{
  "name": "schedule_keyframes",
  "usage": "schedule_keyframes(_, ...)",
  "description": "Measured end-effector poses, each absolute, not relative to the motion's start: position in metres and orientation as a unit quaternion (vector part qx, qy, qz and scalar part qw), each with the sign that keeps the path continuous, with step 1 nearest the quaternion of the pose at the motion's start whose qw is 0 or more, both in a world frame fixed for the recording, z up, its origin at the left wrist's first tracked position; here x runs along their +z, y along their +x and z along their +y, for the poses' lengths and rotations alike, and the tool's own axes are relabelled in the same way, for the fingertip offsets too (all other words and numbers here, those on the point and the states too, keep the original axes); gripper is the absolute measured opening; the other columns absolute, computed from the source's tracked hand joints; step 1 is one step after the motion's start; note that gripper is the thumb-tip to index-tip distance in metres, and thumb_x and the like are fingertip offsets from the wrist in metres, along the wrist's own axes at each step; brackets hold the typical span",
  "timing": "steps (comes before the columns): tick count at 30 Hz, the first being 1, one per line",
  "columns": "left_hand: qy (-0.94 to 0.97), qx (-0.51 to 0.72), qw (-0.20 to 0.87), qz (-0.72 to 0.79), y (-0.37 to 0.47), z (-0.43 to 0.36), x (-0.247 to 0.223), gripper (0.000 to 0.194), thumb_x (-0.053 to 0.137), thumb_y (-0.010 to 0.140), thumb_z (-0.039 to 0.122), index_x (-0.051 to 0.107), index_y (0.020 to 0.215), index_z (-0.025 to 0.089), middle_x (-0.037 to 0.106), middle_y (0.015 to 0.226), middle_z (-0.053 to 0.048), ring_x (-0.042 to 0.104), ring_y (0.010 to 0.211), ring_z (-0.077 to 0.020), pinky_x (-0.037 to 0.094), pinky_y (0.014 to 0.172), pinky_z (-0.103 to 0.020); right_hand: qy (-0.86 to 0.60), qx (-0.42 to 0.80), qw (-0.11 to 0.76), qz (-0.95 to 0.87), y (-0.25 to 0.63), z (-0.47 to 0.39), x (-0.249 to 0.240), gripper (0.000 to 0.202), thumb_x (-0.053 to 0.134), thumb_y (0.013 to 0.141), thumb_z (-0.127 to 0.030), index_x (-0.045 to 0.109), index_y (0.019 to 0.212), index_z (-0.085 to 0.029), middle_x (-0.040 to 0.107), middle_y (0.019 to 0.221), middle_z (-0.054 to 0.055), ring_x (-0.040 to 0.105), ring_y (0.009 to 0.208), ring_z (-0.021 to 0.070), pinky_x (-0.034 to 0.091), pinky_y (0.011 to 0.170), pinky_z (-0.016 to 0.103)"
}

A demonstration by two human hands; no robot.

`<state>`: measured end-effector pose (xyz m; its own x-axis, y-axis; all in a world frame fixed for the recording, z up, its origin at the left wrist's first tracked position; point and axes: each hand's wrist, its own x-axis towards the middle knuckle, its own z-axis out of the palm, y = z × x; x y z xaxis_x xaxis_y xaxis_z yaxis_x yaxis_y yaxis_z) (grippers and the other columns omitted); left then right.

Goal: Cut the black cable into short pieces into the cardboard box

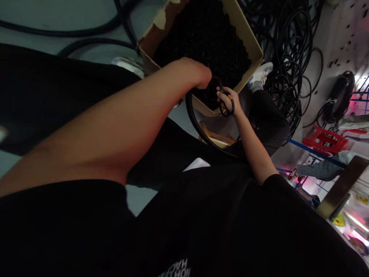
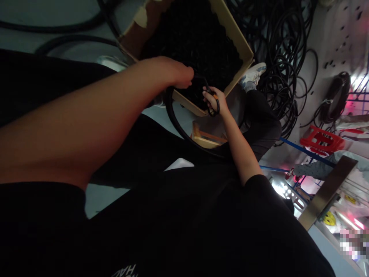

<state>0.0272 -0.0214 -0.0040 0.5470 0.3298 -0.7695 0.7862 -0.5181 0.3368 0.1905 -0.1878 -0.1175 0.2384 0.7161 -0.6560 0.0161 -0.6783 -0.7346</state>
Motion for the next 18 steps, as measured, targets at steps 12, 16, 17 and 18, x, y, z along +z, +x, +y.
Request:
schedule_keyframes(12, 0.802, -0.292, 0.392, 0.344, 0.030, -0.016, -0.008, 0.068, 0.063, 0.124, 0.028, 0.059, 0.188, 0.005, 0.077, 0.172, -0.029, 0.072, 0.162, -0.0456, 0.056, 0.135, -0.063, -0.733, 0.584, 0.320, -0.137, 0.177, -0.209, -0.125, 0.044, 0.093, 0.111, -0.047, 0.061, 0.135, -0.027, 0.077, 0.108, 0.000, 0.083, 0.090, 0.0140, 0.068, 0.075, 0.020)
schedule_keyframes(16, 0.810, -0.246, 0.401, 0.350, 0.029, -0.014, 0.000, 0.066, 0.054, 0.129, 0.038, 0.057, 0.190, 0.013, 0.077, 0.173, -0.023, 0.072, 0.158, -0.0410, 0.057, 0.132, -0.060, -0.731, 0.562, 0.338, -0.187, 0.186, -0.209, -0.109, 0.048, 0.090, 0.112, -0.056, 0.061, 0.140, -0.029, 0.080, 0.120, 0.004, 0.086, 0.106, 0.0191, 0.075, 0.093, 0.029)
schedule_keyframes(17, 0.813, -0.232, 0.402, 0.352, 0.028, -0.013, 0.000, 0.067, 0.051, 0.129, 0.041, 0.057, 0.191, 0.015, 0.075, 0.177, -0.023, 0.071, 0.159, -0.0412, 0.056, 0.134, -0.062, -0.733, 0.552, 0.340, -0.206, 0.189, -0.208, -0.104, 0.047, 0.087, 0.114, -0.056, 0.061, 0.142, -0.029, 0.081, 0.125, 0.005, 0.086, 0.108, 0.0195, 0.076, 0.097, 0.032)
schedule_keyframes(18, 0.814, -0.218, 0.405, 0.354, 0.028, -0.013, -0.002, 0.069, 0.049, 0.129, 0.044, 0.056, 0.191, 0.015, 0.072, 0.180, -0.023, 0.069, 0.161, -0.0423, 0.055, 0.135, -0.063, -0.733, 0.543, 0.341, -0.227, 0.193, -0.207, -0.099, 0.045, 0.085, 0.116, -0.055, 0.062, 0.145, -0.029, 0.082, 0.131, 0.007, 0.085, 0.110, 0.0198, 0.076, 0.101, 0.034)
